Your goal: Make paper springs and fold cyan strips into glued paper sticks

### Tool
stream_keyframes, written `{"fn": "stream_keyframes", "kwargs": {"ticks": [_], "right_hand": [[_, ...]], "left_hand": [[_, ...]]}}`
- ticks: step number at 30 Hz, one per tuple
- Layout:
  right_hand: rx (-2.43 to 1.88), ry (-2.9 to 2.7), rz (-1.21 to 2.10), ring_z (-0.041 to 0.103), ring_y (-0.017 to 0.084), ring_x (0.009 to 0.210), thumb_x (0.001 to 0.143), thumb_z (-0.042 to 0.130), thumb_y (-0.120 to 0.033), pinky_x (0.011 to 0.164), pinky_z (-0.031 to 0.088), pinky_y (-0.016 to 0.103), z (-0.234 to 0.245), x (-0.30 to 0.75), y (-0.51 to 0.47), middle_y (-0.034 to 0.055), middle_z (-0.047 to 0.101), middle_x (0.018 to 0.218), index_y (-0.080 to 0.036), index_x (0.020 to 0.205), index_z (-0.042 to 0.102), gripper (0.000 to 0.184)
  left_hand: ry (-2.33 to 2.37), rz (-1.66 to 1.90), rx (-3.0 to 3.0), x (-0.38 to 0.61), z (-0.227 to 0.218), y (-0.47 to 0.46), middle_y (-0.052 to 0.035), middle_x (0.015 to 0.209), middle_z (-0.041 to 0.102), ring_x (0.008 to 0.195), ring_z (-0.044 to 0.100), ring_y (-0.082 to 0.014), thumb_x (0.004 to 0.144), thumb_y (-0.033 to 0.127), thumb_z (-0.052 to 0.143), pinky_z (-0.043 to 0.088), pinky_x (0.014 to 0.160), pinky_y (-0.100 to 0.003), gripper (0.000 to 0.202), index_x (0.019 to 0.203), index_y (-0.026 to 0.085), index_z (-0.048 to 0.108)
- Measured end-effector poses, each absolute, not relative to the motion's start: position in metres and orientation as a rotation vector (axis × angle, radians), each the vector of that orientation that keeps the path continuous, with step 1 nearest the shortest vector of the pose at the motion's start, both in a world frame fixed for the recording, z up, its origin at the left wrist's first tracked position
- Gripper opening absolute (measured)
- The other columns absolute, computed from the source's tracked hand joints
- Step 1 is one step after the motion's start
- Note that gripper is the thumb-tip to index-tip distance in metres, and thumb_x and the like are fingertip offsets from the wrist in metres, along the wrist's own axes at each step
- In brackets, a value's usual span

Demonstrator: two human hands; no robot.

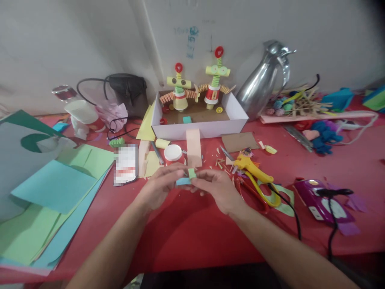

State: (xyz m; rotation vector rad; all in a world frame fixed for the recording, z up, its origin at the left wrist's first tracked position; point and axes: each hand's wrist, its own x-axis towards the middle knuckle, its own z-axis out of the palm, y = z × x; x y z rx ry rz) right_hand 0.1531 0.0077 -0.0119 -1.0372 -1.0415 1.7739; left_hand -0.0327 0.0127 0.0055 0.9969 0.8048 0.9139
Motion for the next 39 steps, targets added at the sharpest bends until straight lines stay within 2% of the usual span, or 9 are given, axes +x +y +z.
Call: {"fn": "stream_keyframes", "kwargs": {"ticks": [3,6,11,18,26,32,39], "right_hand": [[-1.098,-1.144,1.668,0.066,0.015,0.064,0.068,0.081,-0.034,0.055,0.048,0.025,-0.011,0.152,0.006,0.003,0.073,0.071,-0.018,0.081,0.073,0.022],[-1.111,-1.221,1.576,0.062,0.014,0.06,0.071,0.077,-0.031,0.057,0.05,0.027,-0.014,0.151,0.006,0.0019,0.071,0.071,-0.019,0.085,0.073,0.019],[-1.044,-1.214,1.559,0.063,0.014,0.069,0.072,0.077,-0.029,0.064,0.051,0.028,-0.021,0.152,0.008,0.0006,0.071,0.076,-0.022,0.09,0.073,0.02],[-1.019,-1.188,1.611,0.063,0.014,0.071,0.073,0.078,-0.03,0.07,0.052,0.029,-0.023,0.152,0.006,0.0001,0.07,0.077,-0.022,0.091,0.074,0.02],[-1.063,-0.968,1.743,0.061,0.011,0.062,0.065,0.079,-0.031,0.064,0.051,0.028,-0.019,0.148,0.01,0.0011,0.071,0.075,-0.019,0.079,0.074,0.019],[-1.104,-0.874,1.776,0.056,0.009,0.053,0.06,0.078,-0.03,0.054,0.045,0.024,-0.018,0.148,0.014,-0.0004,0.067,0.061,-0.018,0.071,0.071,0.017],[-1.031,-0.74,1.853,0.057,0.009,0.054,0.062,0.08,-0.031,0.052,0.044,0.021,-0.02,0.152,0.016,-0.0014,0.066,0.058,-0.018,0.07,0.071,0.017]], "left_hand": [[0.983,0.926,1.105,-0.029,0.005,0.01,-0.0046,0.092,0.063,0.079,0.063,-0.0156,0.077,0.027,0.076,0.055,0.074,-0.03,0.014,0.089,0.019,0.078],[1.046,0.964,1.255,-0.024,0.001,0.007,-0.0038,0.093,0.062,0.083,0.061,-0.0143,0.079,0.028,0.074,0.052,0.075,-0.027,0.008,0.082,0.021,0.078],[1.145,1.079,1.445,-0.019,-0.001,0.006,-0.0022,0.09,0.063,0.086,0.058,-0.0135,0.084,0.029,0.07,0.047,0.077,-0.026,0.01,0.08,0.024,0.077],[1.26,1.141,1.525,-0.013,-0.001,0.002,-0.0023,0.078,0.061,0.079,0.056,-0.0149,0.087,0.032,0.065,0.044,0.071,-0.028,0.023,0.069,0.02,0.071],[1.234,1.169,1.489,-0.009,-0.009,0.001,-0.001,0.075,0.06,0.076,0.055,-0.0142,0.088,0.032,0.063,0.044,0.072,-0.029,0.021,0.072,0.02,0.07],[1.03,1.053,1.254,-0.016,-0.01,0.006,-0.0045,0.09,0.066,0.087,0.059,-0.0172,0.09,0.035,0.061,0.047,0.081,-0.031,0.02,0.09,0.019,0.074],[0.756,0.929,0.722,-0.025,-0.01,0.018,-0.0107,0.103,0.071,0.09,0.068,-0.0203,0.083,0.03,0.07,0.055,0.085,-0.034,0.022,0.097,0.014,0.075]]}}
